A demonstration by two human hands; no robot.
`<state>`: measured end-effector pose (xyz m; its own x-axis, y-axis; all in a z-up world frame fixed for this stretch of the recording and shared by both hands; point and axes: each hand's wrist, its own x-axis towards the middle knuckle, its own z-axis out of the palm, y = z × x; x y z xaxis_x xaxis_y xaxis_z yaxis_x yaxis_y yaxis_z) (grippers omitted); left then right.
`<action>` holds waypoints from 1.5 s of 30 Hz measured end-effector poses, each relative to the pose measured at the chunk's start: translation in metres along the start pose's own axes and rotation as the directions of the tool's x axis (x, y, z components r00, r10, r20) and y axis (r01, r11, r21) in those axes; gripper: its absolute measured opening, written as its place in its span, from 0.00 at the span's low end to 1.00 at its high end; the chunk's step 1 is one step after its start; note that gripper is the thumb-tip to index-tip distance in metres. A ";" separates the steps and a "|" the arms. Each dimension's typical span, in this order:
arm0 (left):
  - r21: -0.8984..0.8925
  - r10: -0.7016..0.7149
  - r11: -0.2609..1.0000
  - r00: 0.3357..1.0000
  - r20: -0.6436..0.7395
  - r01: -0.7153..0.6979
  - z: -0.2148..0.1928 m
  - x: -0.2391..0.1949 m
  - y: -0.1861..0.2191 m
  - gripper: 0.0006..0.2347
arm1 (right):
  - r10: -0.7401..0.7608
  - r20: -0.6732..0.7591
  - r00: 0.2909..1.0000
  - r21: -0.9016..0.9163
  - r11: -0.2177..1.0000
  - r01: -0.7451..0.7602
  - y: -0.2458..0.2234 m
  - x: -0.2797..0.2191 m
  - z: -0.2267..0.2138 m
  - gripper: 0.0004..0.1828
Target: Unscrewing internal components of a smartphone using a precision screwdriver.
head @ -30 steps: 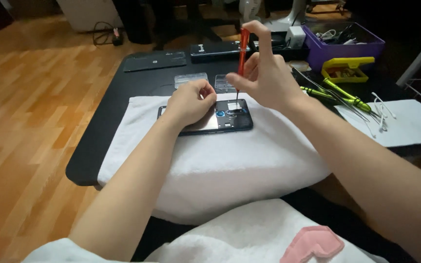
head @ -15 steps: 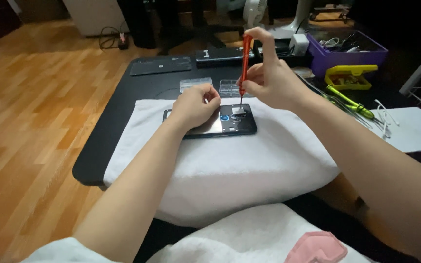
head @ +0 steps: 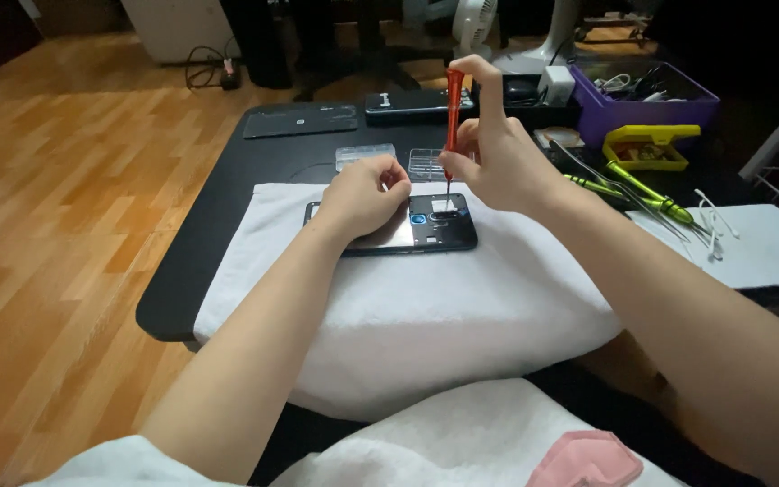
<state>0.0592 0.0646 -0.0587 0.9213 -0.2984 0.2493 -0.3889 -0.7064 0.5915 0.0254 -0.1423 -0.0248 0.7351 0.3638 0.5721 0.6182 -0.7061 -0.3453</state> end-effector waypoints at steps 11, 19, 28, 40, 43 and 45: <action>-0.009 -0.027 1.000 1.000 0.014 0.027 0.000 0.000 0.001 0.06 | 0.044 -0.102 0.994 -0.121 0.991 -0.056 -0.007 0.007 0.011 0.54; 0.009 -0.019 1.000 1.000 0.012 0.019 -0.002 -0.003 0.003 0.06 | 0.068 -0.062 0.996 -0.061 0.996 -0.071 -0.011 0.005 0.002 0.50; 0.018 -0.011 1.000 1.000 0.028 0.010 -0.002 -0.001 0.002 0.06 | 0.101 0.041 0.994 -0.004 0.995 -0.101 -0.015 0.006 -0.001 0.47; -0.019 -0.029 0.999 0.999 0.040 0.029 -0.004 -0.003 0.004 0.06 | 0.094 -0.061 0.994 -0.022 0.995 -0.095 -0.015 0.001 0.001 0.51; -0.023 -0.030 0.999 0.999 0.032 0.030 -0.001 -0.002 0.000 0.07 | 0.162 0.023 0.986 0.039 0.986 -0.163 -0.014 0.000 -0.002 0.49; -0.017 0.019 1.000 1.000 0.008 -0.019 0.001 0.001 -0.002 0.07 | 0.116 -0.006 0.993 0.009 0.993 -0.116 -0.006 0.000 0.002 0.52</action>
<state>0.0606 0.0651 -0.0609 0.9136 -0.3172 0.2544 -0.4063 -0.6893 0.5999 0.0222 -0.1372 -0.0239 0.7999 0.2759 0.5330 0.5317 -0.7377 -0.4160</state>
